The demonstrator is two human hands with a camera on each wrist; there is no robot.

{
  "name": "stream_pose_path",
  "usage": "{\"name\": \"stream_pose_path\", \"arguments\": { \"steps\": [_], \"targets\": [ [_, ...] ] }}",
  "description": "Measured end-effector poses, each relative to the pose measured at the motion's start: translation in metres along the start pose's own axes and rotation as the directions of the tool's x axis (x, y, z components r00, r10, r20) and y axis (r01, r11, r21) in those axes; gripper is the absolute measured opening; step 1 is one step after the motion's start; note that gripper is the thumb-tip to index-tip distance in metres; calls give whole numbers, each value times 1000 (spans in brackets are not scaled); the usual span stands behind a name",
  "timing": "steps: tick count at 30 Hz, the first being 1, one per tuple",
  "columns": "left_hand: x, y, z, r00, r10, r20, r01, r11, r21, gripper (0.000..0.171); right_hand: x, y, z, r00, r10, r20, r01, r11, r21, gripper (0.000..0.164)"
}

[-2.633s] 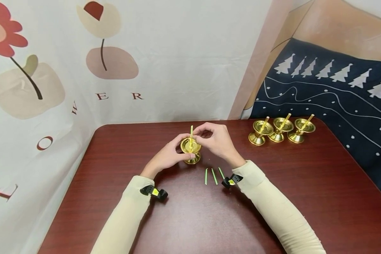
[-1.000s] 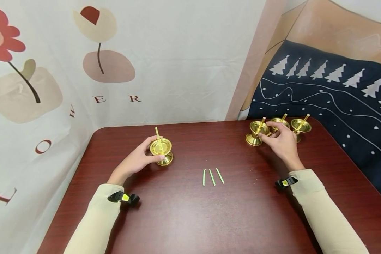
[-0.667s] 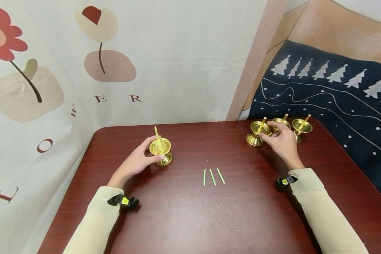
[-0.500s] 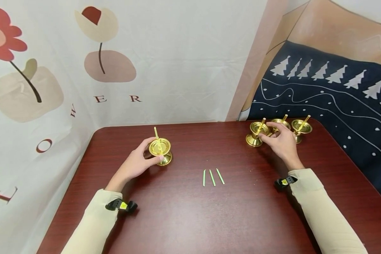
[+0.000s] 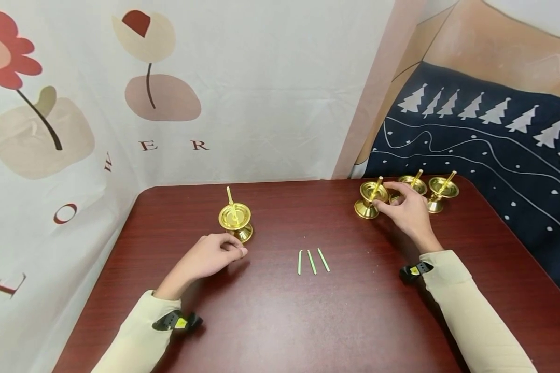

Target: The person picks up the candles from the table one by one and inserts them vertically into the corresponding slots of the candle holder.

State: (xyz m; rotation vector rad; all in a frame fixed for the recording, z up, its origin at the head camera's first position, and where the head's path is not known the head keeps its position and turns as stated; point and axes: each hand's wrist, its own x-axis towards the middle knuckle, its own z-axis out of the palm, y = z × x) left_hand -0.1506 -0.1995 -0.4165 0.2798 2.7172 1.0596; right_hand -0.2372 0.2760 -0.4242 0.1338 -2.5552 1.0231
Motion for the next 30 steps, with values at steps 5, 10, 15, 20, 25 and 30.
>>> {"name": "stream_pose_path", "arguments": {
  "steps": [5,10,15,20,25,30],
  "targets": [
    [3,10,17,989,142,42,-138,987,-87,37,-1,-5,5,999,-30,18,30,999,14,50],
    [12,16,31,958,286,32,-280,953,-118,52,-2,-9,9,998,-51,40,50,998,36,49],
    [22,27,38,948,317,-1,-314,940,-132,72,-2,-15,14,996,-65,60,61,996,61,49],
    [34,39,44,951,307,-25,-307,936,-171,81,-3,-24,20,994,-78,82,72,994,79,51],
    [48,46,50,952,304,-34,-305,932,-197,84,-4,-32,26,989,-100,105,89,991,105,51],
    [58,53,54,956,291,-45,-293,931,-219,85,-5,-40,34,984,-108,143,87,985,146,51]
  ]
}}
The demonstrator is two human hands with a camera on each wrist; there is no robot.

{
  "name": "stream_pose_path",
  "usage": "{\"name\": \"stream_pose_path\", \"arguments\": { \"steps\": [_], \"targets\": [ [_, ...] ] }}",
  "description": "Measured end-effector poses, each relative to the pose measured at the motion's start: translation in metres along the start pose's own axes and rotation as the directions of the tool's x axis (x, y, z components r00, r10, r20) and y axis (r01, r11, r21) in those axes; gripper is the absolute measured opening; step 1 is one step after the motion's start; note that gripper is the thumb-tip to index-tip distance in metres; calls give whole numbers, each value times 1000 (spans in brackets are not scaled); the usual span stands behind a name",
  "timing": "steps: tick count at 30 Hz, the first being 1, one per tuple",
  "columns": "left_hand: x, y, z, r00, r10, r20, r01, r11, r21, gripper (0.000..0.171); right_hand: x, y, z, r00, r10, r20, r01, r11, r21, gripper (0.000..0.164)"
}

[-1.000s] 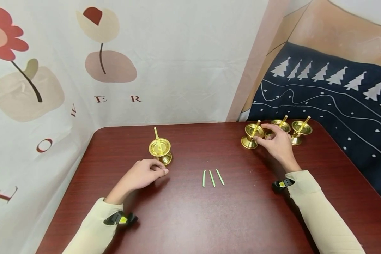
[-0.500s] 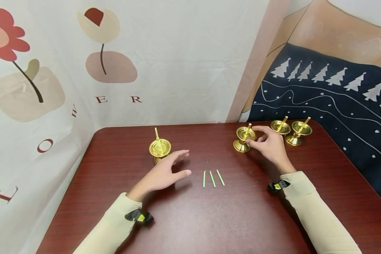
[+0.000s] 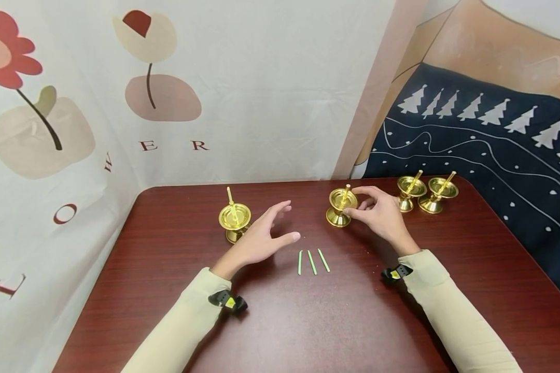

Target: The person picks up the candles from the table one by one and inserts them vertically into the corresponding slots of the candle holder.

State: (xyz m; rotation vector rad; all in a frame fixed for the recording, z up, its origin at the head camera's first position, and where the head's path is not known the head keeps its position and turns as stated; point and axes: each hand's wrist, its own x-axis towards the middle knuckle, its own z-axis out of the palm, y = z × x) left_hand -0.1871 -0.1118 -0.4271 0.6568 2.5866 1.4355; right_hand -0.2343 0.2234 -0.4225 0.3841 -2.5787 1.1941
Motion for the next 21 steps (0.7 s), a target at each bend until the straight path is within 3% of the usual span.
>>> {"name": "stream_pose_path", "arguments": {
  "steps": [12,21],
  "targets": [
    [17,-7,10,1000,11,-18,-13,998,-68,84,2,-20,18,999,-28,28,27,999,22,52],
    [21,-10,12,1000,6,-14,-7,999,-47,90,3,-31,31,997,-55,58,49,995,89,51]
  ]
}}
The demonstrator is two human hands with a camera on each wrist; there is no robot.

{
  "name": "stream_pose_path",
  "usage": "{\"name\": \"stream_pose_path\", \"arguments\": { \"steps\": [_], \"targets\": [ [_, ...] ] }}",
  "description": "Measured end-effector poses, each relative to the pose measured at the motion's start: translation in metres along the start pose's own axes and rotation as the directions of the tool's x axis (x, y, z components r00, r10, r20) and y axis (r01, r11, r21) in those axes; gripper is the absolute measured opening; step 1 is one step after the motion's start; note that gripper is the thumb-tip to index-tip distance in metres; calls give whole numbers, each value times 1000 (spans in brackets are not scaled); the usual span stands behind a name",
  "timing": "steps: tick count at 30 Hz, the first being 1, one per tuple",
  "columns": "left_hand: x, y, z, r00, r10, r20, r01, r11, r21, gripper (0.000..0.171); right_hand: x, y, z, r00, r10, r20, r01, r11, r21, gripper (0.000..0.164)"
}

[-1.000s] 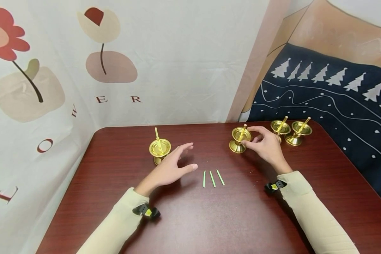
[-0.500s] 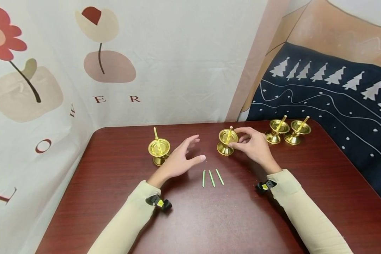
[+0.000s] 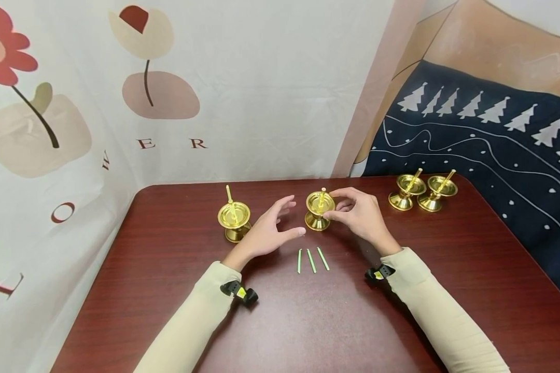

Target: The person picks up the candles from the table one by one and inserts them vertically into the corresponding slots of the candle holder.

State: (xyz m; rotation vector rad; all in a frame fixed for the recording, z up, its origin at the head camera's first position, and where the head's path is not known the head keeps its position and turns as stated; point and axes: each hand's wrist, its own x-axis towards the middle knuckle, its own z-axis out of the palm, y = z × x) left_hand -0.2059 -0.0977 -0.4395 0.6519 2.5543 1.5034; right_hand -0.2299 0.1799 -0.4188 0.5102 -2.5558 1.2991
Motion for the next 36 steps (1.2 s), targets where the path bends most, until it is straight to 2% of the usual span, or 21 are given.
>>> {"name": "stream_pose_path", "arguments": {
  "steps": [8,14,28,32,36],
  "targets": [
    [2,-3,-1,1000,-1,-4,1,1000,-30,93,1,-8,11,1000,-24,15,23,998,65,45],
    [1,-4,-1,1000,1,-14,-2,999,-43,94,0,-12,19,998,-59,14,57,992,109,34],
    [-1,-7,-1,998,-29,-47,26,997,-69,92,-3,-20,31,990,-138,-4,138,988,69,15],
    [-2,-7,-1,998,-27,-64,23,997,-69,88,-6,-21,30,991,-134,23,131,988,87,16],
    [-3,-8,-3,997,-23,-71,18,998,-67,84,-11,-23,27,993,-99,69,89,988,125,20]
  ]
}}
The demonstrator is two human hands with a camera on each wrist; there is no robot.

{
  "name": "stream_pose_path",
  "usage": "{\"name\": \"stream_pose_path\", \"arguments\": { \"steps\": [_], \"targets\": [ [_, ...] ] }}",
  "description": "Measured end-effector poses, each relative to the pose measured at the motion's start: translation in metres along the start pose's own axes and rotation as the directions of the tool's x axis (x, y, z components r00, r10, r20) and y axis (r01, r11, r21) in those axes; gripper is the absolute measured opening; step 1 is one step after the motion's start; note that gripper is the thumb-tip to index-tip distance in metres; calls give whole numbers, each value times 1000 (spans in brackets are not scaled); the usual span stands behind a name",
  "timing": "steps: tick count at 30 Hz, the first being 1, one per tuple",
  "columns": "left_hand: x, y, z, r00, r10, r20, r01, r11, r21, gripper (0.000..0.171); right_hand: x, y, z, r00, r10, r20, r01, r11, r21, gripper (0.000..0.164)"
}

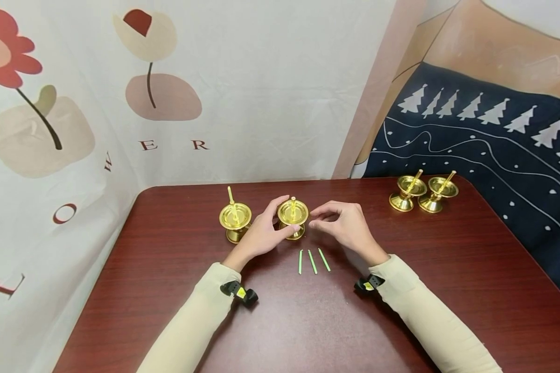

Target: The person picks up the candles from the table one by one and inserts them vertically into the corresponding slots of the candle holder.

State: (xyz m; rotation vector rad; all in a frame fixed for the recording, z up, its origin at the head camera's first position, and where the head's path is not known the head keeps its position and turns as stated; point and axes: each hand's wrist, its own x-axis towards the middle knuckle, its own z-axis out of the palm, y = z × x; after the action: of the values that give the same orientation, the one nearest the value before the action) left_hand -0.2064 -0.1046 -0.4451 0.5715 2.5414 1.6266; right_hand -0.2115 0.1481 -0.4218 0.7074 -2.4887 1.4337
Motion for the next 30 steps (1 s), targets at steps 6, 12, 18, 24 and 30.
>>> {"name": "stream_pose_path", "arguments": {
  "steps": [6,12,18,24,30],
  "targets": [
    [-2,-1,-3,1000,-23,8,23,1000,6,81,-14,0,-9,994,45,100,-43,999,-24,32],
    [-4,-3,-5,999,-40,-3,40,999,17,78,-29,4,-17,969,89,229,-56,988,-145,48],
    [-5,-3,-8,999,-41,-6,41,999,8,78,-41,8,-18,951,110,287,-45,973,-225,48],
    [-7,-2,-9,999,-50,-4,50,999,-7,77,-48,11,-15,931,105,350,-12,966,-258,42],
    [-7,-3,-8,999,-50,3,50,999,-14,78,-49,12,-14,926,66,371,31,968,-250,33]
  ]
}}
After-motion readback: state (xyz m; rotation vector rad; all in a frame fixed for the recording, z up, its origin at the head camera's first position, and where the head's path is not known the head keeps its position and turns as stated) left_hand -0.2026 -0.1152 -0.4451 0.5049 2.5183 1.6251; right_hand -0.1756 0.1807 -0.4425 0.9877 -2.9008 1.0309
